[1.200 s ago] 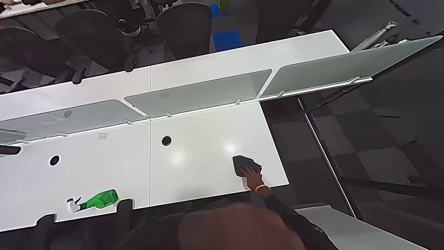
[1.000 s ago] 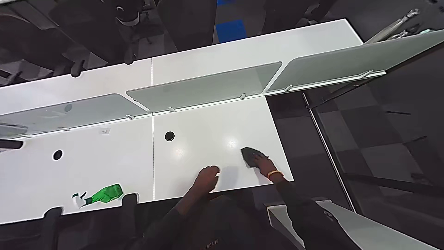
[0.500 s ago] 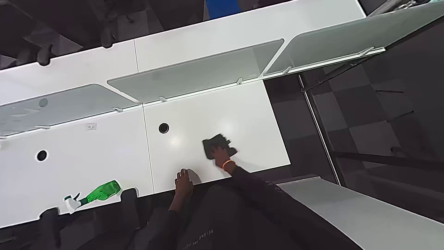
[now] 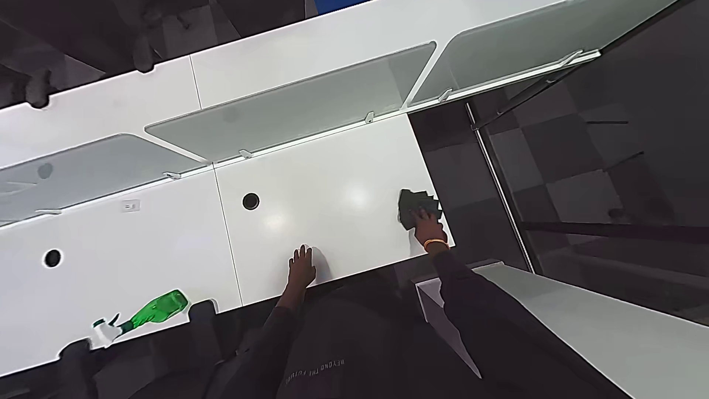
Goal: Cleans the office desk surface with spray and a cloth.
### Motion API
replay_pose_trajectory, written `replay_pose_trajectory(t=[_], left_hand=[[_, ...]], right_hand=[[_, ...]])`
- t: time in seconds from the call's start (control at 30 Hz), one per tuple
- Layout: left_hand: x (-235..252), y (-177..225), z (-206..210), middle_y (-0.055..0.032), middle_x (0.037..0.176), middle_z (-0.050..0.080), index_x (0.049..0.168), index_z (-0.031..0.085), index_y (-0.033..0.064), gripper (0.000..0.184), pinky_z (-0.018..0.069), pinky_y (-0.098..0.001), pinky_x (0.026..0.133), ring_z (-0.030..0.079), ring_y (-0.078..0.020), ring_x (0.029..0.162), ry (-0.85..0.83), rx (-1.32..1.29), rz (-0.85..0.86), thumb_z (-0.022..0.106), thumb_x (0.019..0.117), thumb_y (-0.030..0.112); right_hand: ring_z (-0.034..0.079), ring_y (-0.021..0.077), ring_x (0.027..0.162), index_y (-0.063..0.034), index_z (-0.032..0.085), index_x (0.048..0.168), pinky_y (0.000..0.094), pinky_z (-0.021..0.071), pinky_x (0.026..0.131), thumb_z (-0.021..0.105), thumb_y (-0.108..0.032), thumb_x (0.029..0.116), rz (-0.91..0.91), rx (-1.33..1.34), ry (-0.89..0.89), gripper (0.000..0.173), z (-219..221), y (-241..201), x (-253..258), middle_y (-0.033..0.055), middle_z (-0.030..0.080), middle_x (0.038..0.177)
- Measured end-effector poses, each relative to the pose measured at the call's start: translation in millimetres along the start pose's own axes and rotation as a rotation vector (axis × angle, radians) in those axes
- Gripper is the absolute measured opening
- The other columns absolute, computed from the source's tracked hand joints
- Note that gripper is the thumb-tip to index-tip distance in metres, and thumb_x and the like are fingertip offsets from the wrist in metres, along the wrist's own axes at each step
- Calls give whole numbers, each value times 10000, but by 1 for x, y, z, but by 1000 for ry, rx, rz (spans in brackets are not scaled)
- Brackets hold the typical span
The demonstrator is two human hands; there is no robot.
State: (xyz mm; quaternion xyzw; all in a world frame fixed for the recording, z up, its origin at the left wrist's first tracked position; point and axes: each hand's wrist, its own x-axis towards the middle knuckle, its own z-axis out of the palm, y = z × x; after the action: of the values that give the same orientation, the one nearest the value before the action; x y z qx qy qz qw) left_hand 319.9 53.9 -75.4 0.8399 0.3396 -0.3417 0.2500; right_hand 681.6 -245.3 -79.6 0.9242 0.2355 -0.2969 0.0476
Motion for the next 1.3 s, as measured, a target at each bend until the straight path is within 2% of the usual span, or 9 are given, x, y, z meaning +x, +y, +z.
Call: replay_pose_trajectory(t=[0.1, 0.23, 0.43, 0.6, 0.73, 0.87, 1.0, 1.17, 1.3], left_hand=[[-7, 1, 7, -156, 1695, 226, 1571, 391, 100, 750, 328, -654, 1149, 263, -419, 1531, -15, 9, -22, 680, 906, 292], [-17, -1, 16, -155, 1690, 244, 1580, 377, 103, 731, 314, -660, 1158, 268, -408, 1533, 4, -14, -37, 662, 927, 268], [-8, 17, 10, -137, 1606, 423, 1486, 520, 90, 527, 360, -610, 1147, 386, -354, 1486, 259, -81, 134, 507, 960, 72], [-1, 51, -3, -131, 1639, 368, 1509, 490, 94, 544, 349, -581, 1162, 353, -348, 1505, 232, -75, 130, 507, 966, 116], [9, 59, 7, -133, 1669, 308, 1532, 465, 111, 611, 333, -614, 1162, 294, -369, 1530, 174, -59, 124, 570, 931, 159], [23, 55, 10, -151, 1692, 238, 1551, 435, 120, 690, 314, -652, 1150, 235, -413, 1542, 162, -53, 110, 639, 893, 173], [41, 54, -1, -175, 1705, 173, 1599, 370, 247, 798, 304, -680, 1139, 194, -452, 1545, 186, -23, 102, 667, 865, 144], [69, 59, -29, -149, 1723, 112, 1628, 302, 249, 847, 260, -705, 1154, 134, -441, 1565, 197, 1, 70, 659, 868, 144], [87, 66, -52, -102, 1733, 102, 1632, 279, 165, 873, 241, -716, 1161, 106, -413, 1577, 179, 30, 39, 678, 856, 169]], right_hand=[[351, 502, 1467, -254, 492, 1543, 726, 417, 1043, 622, -37, 887, 97, 59, 29, 704, -4, -4, 13, 136, 372, 1646], [358, 489, 1469, -212, 491, 1545, 733, 402, 1058, 605, -101, 926, 12, 125, 55, 639, 17, -72, 0, 167, 386, 1632], [377, 473, 1453, -148, 627, 1408, 766, 386, 1040, 726, 14, 831, -697, 29, -279, 607, 89, -205, -91, 112, 420, 1617], [400, 417, 1439, -117, 690, 1287, 683, 417, 1056, 671, -13, 893, -996, -183, -406, 408, 103, -207, -97, 65, 461, 1587], [424, 390, 1438, -181, 690, 1324, 702, 404, 1059, 757, -19, 814, -853, -77, -299, 539, 92, -130, -68, 10, 471, 1592], [435, 415, 1428, -272, 645, 1399, 692, 403, 1075, 663, -28, 884, -434, 53, -129, 570, 65, -22, -61, 32, 465, 1598], [464, 439, 1400, -287, 619, 1435, 632, 462, 1049, 598, -20, 909, -118, 64, 11, 590, 63, 48, -61, 83, 447, 1607], [334, 416, 1505, -281, 556, 1496, 670, 366, 1120, 618, -169, 941, -17, 101, -9, 570, 62, 26, -61, 61, 360, 1664], [285, 425, 1528, -275, 558, 1494, 709, 356, 1105, 645, -169, 922, -261, 48, -119, 589, 59, -25, -63, 62, 365, 1662]])
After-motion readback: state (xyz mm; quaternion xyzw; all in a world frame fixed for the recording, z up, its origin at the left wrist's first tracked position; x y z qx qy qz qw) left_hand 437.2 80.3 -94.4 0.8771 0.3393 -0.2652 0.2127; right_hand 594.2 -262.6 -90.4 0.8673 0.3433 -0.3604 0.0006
